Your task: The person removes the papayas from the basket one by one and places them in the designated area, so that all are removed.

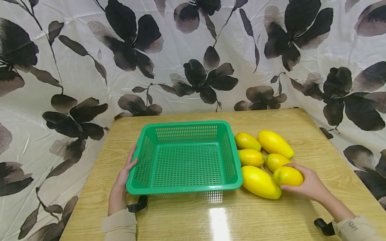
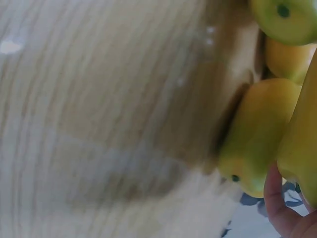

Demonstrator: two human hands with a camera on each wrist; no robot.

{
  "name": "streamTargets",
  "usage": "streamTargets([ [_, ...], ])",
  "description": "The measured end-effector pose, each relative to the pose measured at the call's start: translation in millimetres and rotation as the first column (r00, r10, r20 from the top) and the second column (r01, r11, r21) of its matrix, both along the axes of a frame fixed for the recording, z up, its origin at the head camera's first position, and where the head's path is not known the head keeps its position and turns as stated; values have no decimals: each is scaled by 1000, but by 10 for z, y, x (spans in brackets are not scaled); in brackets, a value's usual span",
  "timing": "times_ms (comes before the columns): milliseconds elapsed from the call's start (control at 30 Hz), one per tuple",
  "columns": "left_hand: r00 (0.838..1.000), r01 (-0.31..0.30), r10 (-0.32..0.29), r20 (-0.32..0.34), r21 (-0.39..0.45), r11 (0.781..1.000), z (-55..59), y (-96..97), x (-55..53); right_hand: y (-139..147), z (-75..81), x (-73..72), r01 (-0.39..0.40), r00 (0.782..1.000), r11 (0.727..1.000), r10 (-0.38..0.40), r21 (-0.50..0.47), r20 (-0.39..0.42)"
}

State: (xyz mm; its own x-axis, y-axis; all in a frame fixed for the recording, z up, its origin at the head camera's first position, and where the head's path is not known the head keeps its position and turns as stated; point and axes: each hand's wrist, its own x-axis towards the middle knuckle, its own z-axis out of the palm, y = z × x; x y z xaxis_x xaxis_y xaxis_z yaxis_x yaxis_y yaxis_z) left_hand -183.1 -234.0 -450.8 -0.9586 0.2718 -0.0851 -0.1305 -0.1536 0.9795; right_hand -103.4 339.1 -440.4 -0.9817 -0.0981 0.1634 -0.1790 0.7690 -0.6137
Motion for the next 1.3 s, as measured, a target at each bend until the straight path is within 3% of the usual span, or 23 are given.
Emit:
streamTargets([
  [767, 1000, -7, 7, -2, 11, 1000, 8, 11, 7, 11, -281, 12, -13, 995, 1000, 10, 25, 103],
  [1300, 1000, -1, 1, -1, 8, 1000, 7, 6, -7, 26, -429, -25, -30, 996, 997, 23, 77, 82],
])
